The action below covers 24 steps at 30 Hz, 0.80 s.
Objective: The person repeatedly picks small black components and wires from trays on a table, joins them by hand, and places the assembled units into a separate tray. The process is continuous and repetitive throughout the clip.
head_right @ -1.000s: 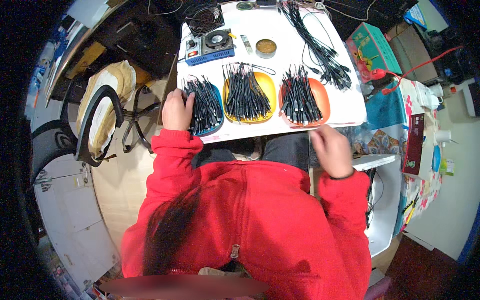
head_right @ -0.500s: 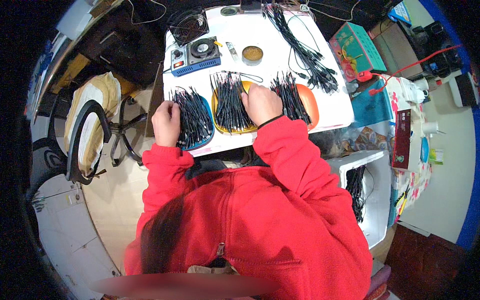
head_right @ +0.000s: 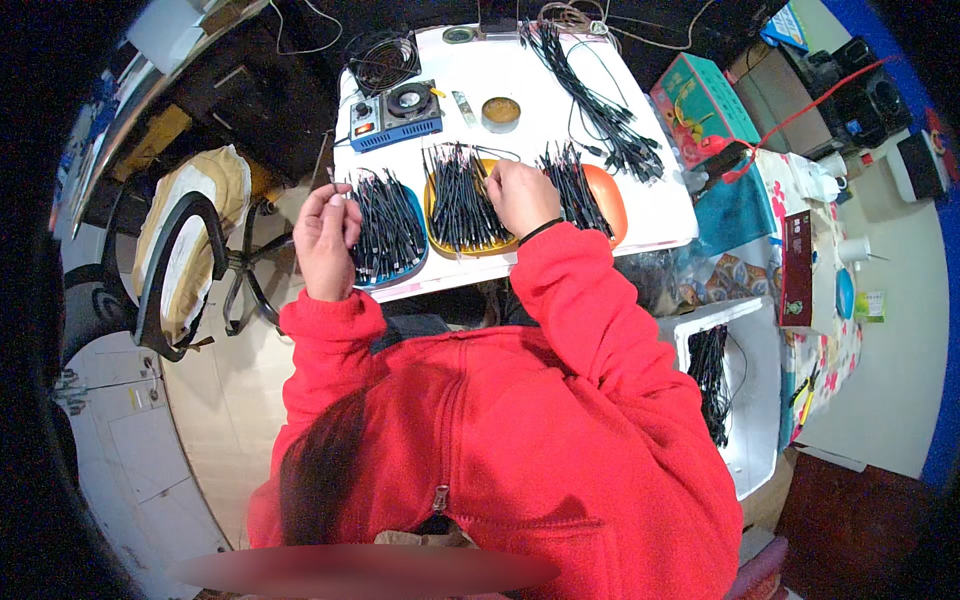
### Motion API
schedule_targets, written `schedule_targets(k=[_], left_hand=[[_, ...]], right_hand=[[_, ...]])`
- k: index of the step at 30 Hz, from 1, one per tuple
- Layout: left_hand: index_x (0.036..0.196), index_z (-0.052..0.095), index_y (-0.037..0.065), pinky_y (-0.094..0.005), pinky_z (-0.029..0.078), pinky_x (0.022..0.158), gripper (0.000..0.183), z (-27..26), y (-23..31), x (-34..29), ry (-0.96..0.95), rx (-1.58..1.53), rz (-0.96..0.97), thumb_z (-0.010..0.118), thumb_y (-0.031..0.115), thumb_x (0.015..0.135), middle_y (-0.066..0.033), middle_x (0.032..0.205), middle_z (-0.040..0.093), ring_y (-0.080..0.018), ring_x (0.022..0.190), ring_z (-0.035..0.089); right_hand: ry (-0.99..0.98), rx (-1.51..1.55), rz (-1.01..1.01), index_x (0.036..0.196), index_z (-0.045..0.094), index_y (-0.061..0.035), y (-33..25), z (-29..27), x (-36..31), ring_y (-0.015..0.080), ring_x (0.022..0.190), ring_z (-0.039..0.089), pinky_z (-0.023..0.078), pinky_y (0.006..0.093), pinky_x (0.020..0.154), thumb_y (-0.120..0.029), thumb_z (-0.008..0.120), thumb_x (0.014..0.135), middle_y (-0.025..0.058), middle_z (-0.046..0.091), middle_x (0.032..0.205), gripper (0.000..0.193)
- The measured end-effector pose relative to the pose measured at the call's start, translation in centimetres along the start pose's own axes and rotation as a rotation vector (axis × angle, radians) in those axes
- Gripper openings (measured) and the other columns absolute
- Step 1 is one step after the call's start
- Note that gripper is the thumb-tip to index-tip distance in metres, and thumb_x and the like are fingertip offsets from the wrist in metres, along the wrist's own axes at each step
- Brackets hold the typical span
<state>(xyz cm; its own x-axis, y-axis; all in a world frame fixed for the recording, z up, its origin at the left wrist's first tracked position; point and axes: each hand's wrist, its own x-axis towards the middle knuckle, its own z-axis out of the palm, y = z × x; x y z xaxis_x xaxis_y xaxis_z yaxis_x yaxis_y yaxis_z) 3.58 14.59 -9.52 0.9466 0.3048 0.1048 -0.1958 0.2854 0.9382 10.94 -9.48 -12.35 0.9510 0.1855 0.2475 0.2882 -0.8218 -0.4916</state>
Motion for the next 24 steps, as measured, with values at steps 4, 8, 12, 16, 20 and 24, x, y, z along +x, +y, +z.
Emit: schedule_targets(k=[4,8,12,16,20,24], left_hand=[[0.103,0.056,-0.001,-0.0168,0.026,0.044,0.016,2.5,0.4,-2.5,-0.102,-0.097,-0.138,0.049,0.013,0.098,-0.0034,0.069,0.057,-0.0018,0.048,0.034],[0.103,0.056,-0.002,-0.0174,0.032,0.047,0.016,4.5,1.1,-4.7,-0.206,-0.2,-0.133,0.05,0.011,0.097,-0.0092,0.076,0.063,-0.0041,0.052,0.042],[0.101,0.061,-0.004,-0.0286,0.056,0.076,0.014,6.5,1.5,-7.1,-0.154,-0.38,-0.129,0.055,0.008,0.094,-0.0153,0.105,0.066,-0.0148,0.083,0.064],[0.103,0.063,-0.002,-0.0273,0.055,0.076,0.014,6.9,1.9,-8.9,-0.193,-0.394,-0.215,0.055,0.005,0.094,-0.0159,0.116,0.063,-0.0163,0.096,0.064],[0.106,0.064,-0.001,-0.0223,0.052,0.07,0.016,7.2,1.8,-10.1,-0.236,-0.391,-0.233,0.055,0.004,0.093,-0.0146,0.118,0.062,-0.0123,0.093,0.063],[0.107,0.063,-0.003,-0.0216,0.051,0.074,0.018,7.3,1.8,-10.7,-0.284,-0.35,-0.195,0.054,0.005,0.094,-0.0121,0.116,0.064,-0.0117,0.089,0.062]], right_hand=[[0.148,0.16,-0.141,0.085,0.063,-0.0036,-2.0,-2.0,-1.0,0.0319,0.069,0.063,0.05,0.0403,0.061,-0.017,0.062,0.086,0.0148,0.064,0.077,0.014],[0.216,0.372,-0.298,0.086,0.061,-0.0013,-5.1,-5.2,-3.7,0.0271,0.063,0.061,0.048,0.0339,0.057,-0.013,0.063,0.085,0.0123,0.061,0.073,0.012],[0.043,0.663,-0.219,0.083,0.062,-0.0009,-7.6,-7.2,-8.2,0.0157,0.056,0.058,0.045,0.0277,0.052,-0.011,0.065,0.084,0.0089,0.061,0.07,0.01],[-0.025,0.648,-0.203,0.083,0.061,0.0,-8.4,-7.4,-10.5,0.0158,0.055,0.057,0.044,0.0282,0.052,-0.009,0.065,0.084,0.0088,0.061,0.069,0.01],[0.023,0.623,-0.222,0.083,0.06,0.0004,-8.1,-7.6,-11.7,0.0183,0.056,0.059,0.046,0.0298,0.053,-0.009,0.065,0.084,0.0102,0.061,0.07,0.01],[0.068,0.564,-0.258,0.083,0.06,0.0005,-8.1,-7.6,-12.3,0.0192,0.058,0.061,0.047,0.0305,0.054,-0.009,0.066,0.084,0.0114,0.062,0.07,0.011]])
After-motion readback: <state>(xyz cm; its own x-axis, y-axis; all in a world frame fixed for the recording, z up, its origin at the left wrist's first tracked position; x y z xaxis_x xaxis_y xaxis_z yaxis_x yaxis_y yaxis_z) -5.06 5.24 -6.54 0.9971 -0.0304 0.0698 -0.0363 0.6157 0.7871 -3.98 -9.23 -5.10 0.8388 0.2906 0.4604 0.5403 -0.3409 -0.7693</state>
